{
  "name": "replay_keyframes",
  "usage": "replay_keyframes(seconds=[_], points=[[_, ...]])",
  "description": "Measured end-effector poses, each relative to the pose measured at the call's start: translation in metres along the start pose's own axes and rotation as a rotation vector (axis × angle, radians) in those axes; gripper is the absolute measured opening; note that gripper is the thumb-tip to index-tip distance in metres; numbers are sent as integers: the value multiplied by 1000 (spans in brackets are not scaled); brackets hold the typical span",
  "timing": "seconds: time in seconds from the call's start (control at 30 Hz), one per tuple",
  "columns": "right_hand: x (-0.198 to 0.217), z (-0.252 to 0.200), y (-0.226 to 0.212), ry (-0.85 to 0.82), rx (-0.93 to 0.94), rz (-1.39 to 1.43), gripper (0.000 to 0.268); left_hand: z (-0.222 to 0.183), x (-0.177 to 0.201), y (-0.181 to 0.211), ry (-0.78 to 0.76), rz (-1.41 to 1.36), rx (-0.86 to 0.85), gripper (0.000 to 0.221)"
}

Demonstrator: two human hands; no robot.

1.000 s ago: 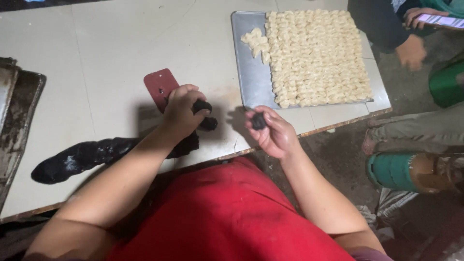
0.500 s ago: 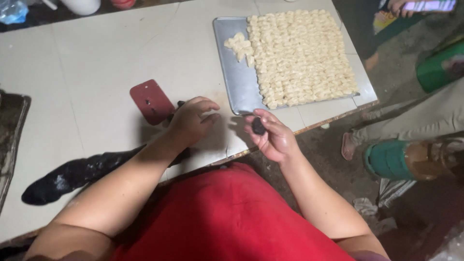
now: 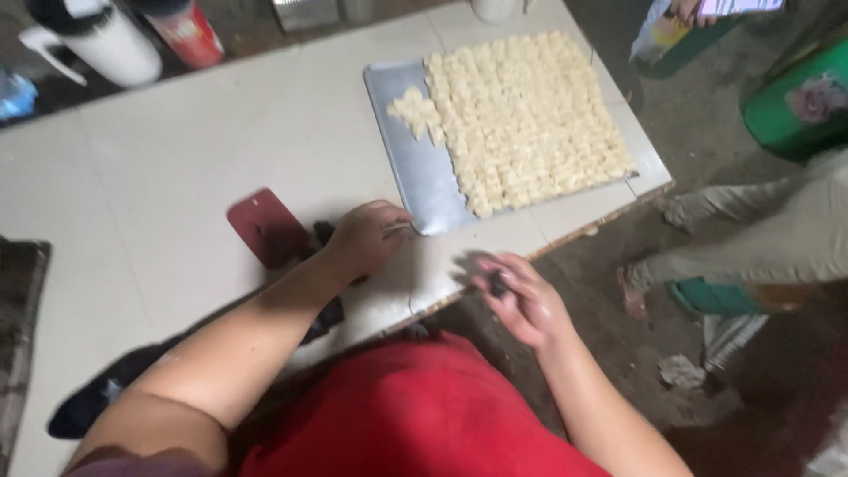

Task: Rolling a long piece of dark dough and pinching off small portions to place on a baking tray.

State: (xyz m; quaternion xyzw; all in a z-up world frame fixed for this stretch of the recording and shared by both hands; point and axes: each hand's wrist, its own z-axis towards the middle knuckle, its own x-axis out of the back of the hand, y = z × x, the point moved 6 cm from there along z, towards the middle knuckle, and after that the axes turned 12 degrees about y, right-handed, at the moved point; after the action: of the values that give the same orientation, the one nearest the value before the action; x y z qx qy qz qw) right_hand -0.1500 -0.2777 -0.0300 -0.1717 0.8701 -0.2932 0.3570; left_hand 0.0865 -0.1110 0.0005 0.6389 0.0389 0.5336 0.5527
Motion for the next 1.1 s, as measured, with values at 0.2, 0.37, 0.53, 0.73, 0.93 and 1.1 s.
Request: replay_keyframes(seconds=[0.2,0.37,0.53,0.73,0.93,1.1], points=[[89,-36,38,295,130,-320,24,93,-11,-51,-33,135,-3,39],[160,-84,65,564,165,-463,16,158,-49,-52,-37,287,-24,45],[193,-116,75,700,199,-270,16,208,-78,-90,19,294,-12,25],[202,-117,73,777,198,-317,16,195,-69,-99,234,-808,735,29],[179,-99,55,670,182,-464,11,10,-73,-28,-255,-454,387,9],[153,-78,39,568,219,-531,12,-7,-106,8,-471,341,-111,29]])
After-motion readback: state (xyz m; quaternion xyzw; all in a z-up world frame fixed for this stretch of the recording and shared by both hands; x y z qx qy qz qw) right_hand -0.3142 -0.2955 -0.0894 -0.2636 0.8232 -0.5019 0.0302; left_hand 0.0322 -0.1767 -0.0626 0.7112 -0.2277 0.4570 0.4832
